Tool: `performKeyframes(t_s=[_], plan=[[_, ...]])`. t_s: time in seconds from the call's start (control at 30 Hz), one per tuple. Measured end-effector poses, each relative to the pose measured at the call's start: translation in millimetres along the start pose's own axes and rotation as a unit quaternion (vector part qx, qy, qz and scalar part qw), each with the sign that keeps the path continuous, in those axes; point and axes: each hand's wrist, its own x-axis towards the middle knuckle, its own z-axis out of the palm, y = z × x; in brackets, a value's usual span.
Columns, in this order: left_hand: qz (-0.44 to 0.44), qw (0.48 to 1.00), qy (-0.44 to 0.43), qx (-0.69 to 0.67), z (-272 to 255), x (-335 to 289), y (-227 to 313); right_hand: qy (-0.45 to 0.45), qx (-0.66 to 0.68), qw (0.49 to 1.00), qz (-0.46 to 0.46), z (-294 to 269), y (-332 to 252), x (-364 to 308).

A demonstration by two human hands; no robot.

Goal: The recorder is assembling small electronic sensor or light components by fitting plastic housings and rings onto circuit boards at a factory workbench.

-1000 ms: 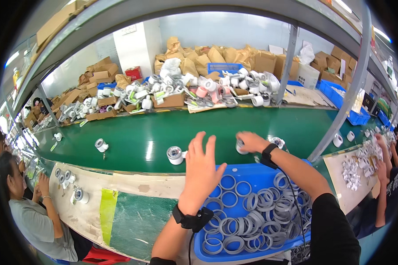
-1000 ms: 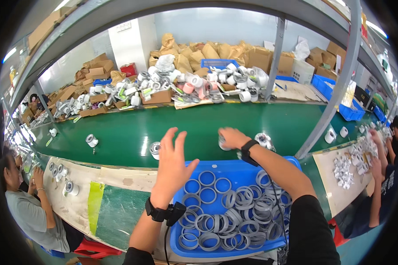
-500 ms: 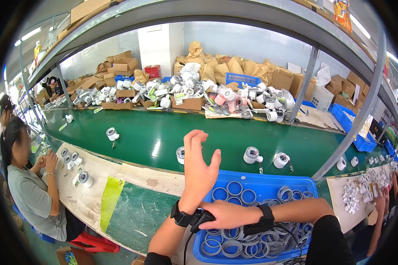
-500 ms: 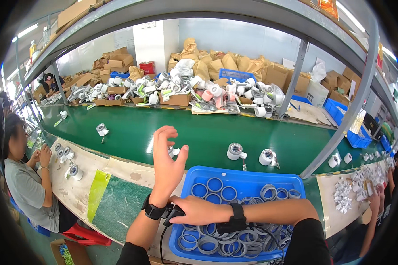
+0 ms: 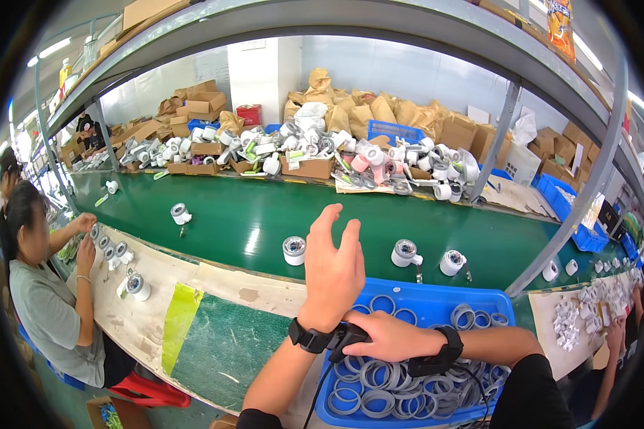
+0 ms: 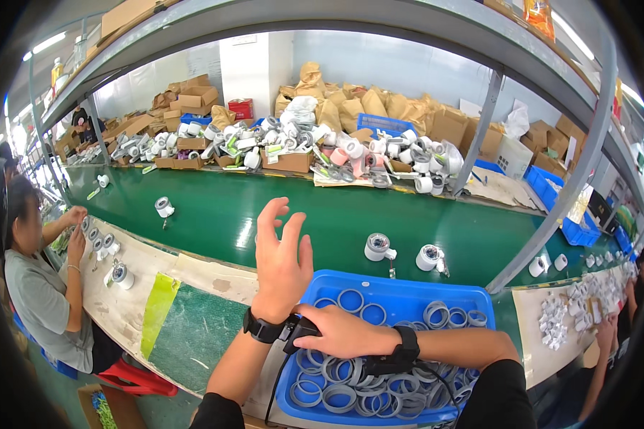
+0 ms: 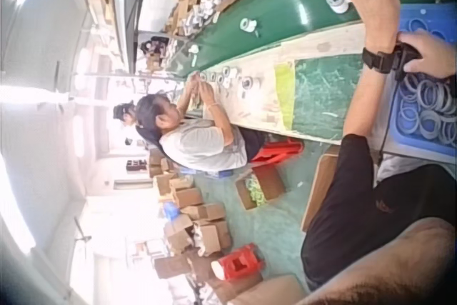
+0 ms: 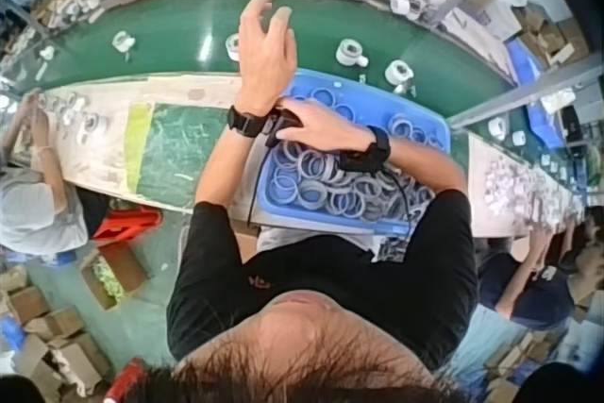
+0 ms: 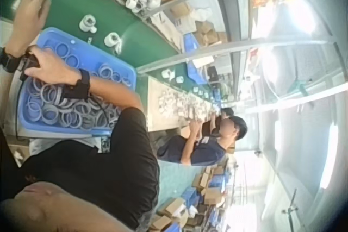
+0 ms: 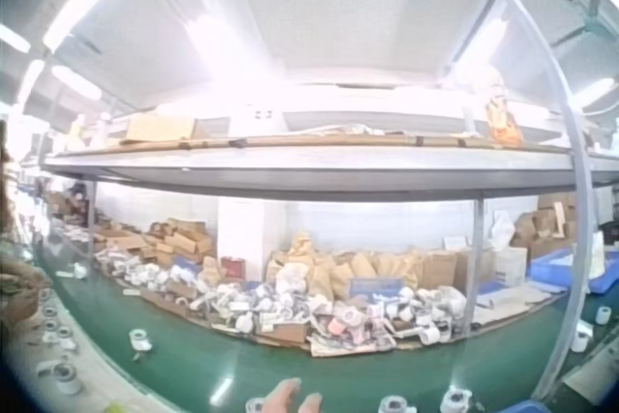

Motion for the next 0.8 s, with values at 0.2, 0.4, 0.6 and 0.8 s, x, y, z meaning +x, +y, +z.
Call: performKeyframes(t_s=[0.2, 0.4, 0.6, 0.8], plan=[[-0.176, 0.919, -0.075, -0.344, 10, -5, 3, -0.018, -0.002, 0.999, -0.044, -1, 14, 8], [-0.263, 0.782, -0.121, -0.551, 24, -17, -2, -0.047, -0.029, 0.998, -0.042, -2, 16, 7], [-0.315, 0.733, -0.15, -0.585, 23, -15, 3, -0.042, -0.042, 0.998, -0.035, 1, 18, 1], [-0.221, 0.866, -0.108, -0.436, 22, -16, 13, -0.084, -0.031, 0.995, 0.047, 1, 14, 0]])
